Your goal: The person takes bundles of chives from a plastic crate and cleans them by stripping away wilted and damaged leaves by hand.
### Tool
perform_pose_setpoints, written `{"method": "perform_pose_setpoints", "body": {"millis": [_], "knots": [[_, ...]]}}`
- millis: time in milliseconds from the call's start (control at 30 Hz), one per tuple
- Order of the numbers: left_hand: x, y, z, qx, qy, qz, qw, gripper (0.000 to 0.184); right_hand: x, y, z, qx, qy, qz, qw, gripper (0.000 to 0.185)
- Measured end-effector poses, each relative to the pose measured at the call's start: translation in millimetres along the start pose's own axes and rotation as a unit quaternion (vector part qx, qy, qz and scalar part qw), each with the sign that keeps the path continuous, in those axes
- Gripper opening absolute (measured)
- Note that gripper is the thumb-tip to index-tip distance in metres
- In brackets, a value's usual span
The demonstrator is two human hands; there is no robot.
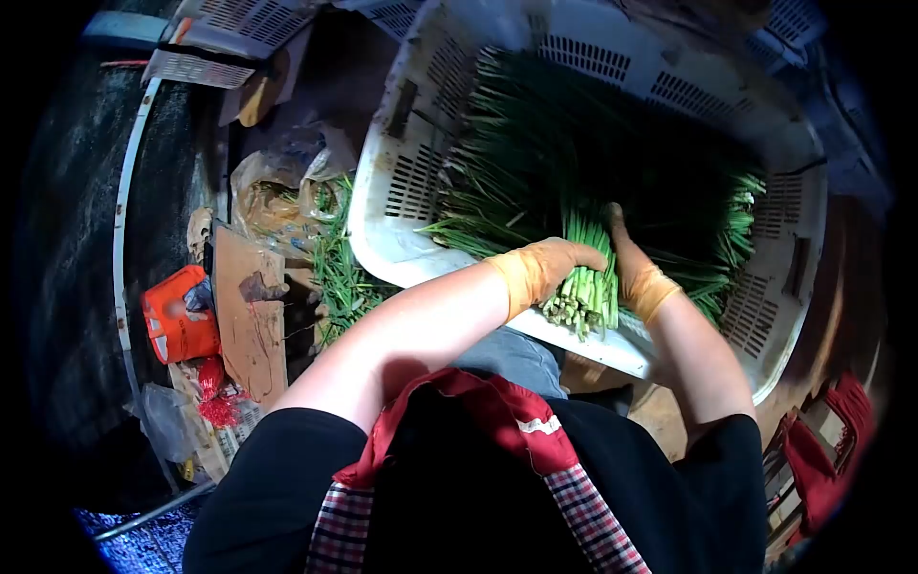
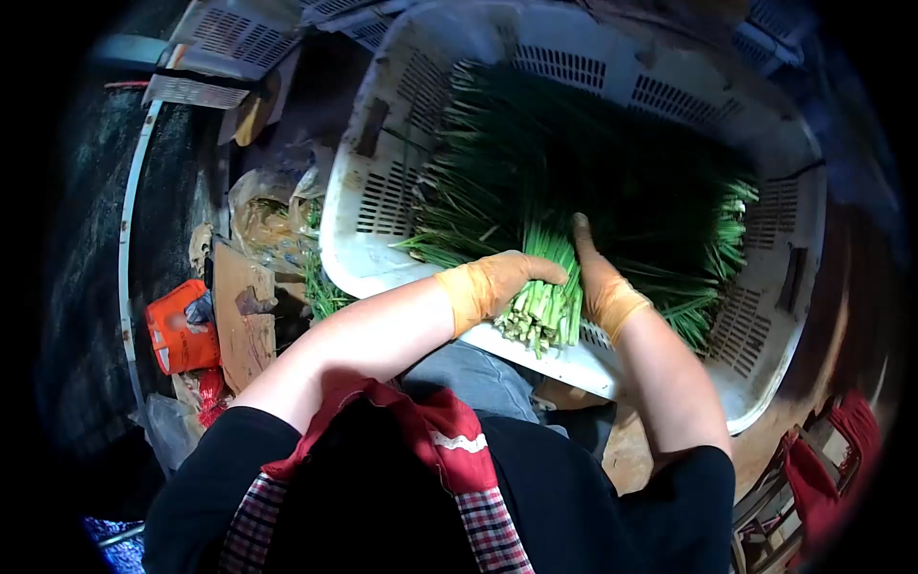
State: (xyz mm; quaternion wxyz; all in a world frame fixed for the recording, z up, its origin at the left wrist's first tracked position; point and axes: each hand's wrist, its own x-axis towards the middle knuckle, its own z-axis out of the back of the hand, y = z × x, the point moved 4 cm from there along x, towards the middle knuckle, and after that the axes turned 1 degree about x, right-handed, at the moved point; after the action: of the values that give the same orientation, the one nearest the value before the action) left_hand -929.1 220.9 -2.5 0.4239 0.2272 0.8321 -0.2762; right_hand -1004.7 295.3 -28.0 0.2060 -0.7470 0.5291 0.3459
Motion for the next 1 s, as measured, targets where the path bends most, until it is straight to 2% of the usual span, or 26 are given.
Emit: {"method": "perform_pose_setpoints", "body": {"millis": [33, 67, 167, 233, 300, 333, 367, 433, 467, 500, 567, 633, 667, 700, 767, 800, 867, 900, 933, 967, 1000], "knots": [[-10.3, -11.1, -5.4, 0.037, -0.020, 0.000, 0.999, 0.021, 0.3, 0.6, -11.6, 0.023, -0.073, 0.009, 0.997, 0.076], [-25.1, -18.7, -11.9, 0.043, 0.001, -0.005, 0.999, 0.020, -7.6, -4.9, -27.7, 0.083, -0.045, 0.009, 0.995, 0.065], [-98.6, -37.8, -31.3, 0.081, 0.065, -0.022, 0.994, 0.021, -44.6, -29.7, -76.1, 0.180, 0.048, 0.130, 0.974, 0.052], [-126.2, -32.9, -20.1, 0.142, 0.052, -0.012, 0.988, 0.025, -47.0, -47.5, -97.9, 0.159, 0.023, 0.166, 0.973, 0.044], [-147.6, -28.5, -7.2, 0.198, 0.067, -0.099, 0.973, 0.033, -42.6, -56.9, -118.0, 0.105, 0.011, 0.268, 0.958, 0.040], [-170.5, -30.3, -2.9, 0.216, 0.064, -0.129, 0.966, 0.039, -47.1, -61.8, -136.8, 0.079, 0.045, 0.287, 0.953, 0.039], [-194.7, -27.5, -2.8, 0.187, 0.096, -0.163, 0.964, 0.040, -59.5, -65.2, -154.8, 0.026, 0.047, 0.377, 0.925, 0.038], [-231.1, -15.5, 19.8, 0.203, 0.072, -0.236, 0.948, 0.040, -83.2, -77.0, -198.1, -0.070, 0.091, 0.454, 0.883, 0.039], [-244.9, -9.0, 32.8, 0.237, 0.054, -0.301, 0.922, 0.042, -86.4, -83.4, -214.1, -0.114, 0.135, 0.473, 0.863, 0.042], [-255.5, 3.1, 59.4, 0.310, -0.030, -0.283, 0.907, 0.043, -88.0, -93.4, -230.6, -0.138, 0.146, 0.451, 0.870, 0.049], [-284.2, 31.1, 76.9, 0.301, -0.082, -0.273, 0.910, 0.037, -81.5, -110.6, -247.7, -0.157, 0.207, 0.411, 0.874, 0.054], [-275.8, 60.2, 115.3, 0.238, -0.035, -0.313, 0.919, 0.039, -67.7, -131.2, -268.8, -0.250, 0.251, 0.389, 0.850, 0.056], [-310.2, 61.7, 103.9, 0.293, -0.077, -0.449, 0.841, 0.041, -64.3, -147.2, -282.5, -0.283, 0.262, 0.373, 0.844, 0.055], [-327.1, 73.3, 107.7, 0.212, -0.067, -0.459, 0.860, 0.042, -61.5, -164.9, -297.7, -0.316, 0.273, 0.358, 0.835, 0.053], [-338.5, 80.6, 128.1, -0.010, 0.017, -0.537, 0.843, 0.052, -28.5, -195.1, -304.6, -0.327, 0.299, 0.299, 0.845, 0.047], [-344.9, 88.9, 143.4, -0.096, 0.045, -0.512, 0.852, 0.051, -27.9, -213.0, -316.8, -0.346, 0.303, 0.303, 0.834, 0.047], [-372.8, 104.1, 155.4, -0.093, 0.021, -0.560, 0.823, 0.050, -23.2, -240.5, -327.7, -0.394, 0.329, 0.314, 0.799, 0.051], [-389.6, 109.3, 159.3, -0.075, 0.006, -0.588, 0.805, 0.049, -11.9, -251.2, -329.6, -0.412, 0.325, 0.270, 0.807, 0.061], [-402.6, 111.5, 163.3, -0.084, -0.006, -0.615, 0.784, 0.045, -9.7, -258.6, -337.5, -0.451, 0.338, 0.260, 0.784, 0.061], [-418.0, 112.0, 167.9, -0.061, -0.041, -0.659, 0.749, 0.043, -8.4, -267.6, -345.3, -0.488, 0.349, 0.250, 0.760, 0.061], [-424.3, 113.1, 170.9, -0.039, -0.109, -0.668, 0.735, 0.044, -16.8, -274.6, -355.0, -0.492, 0.373, 0.248, 0.746, 0.061]]}}
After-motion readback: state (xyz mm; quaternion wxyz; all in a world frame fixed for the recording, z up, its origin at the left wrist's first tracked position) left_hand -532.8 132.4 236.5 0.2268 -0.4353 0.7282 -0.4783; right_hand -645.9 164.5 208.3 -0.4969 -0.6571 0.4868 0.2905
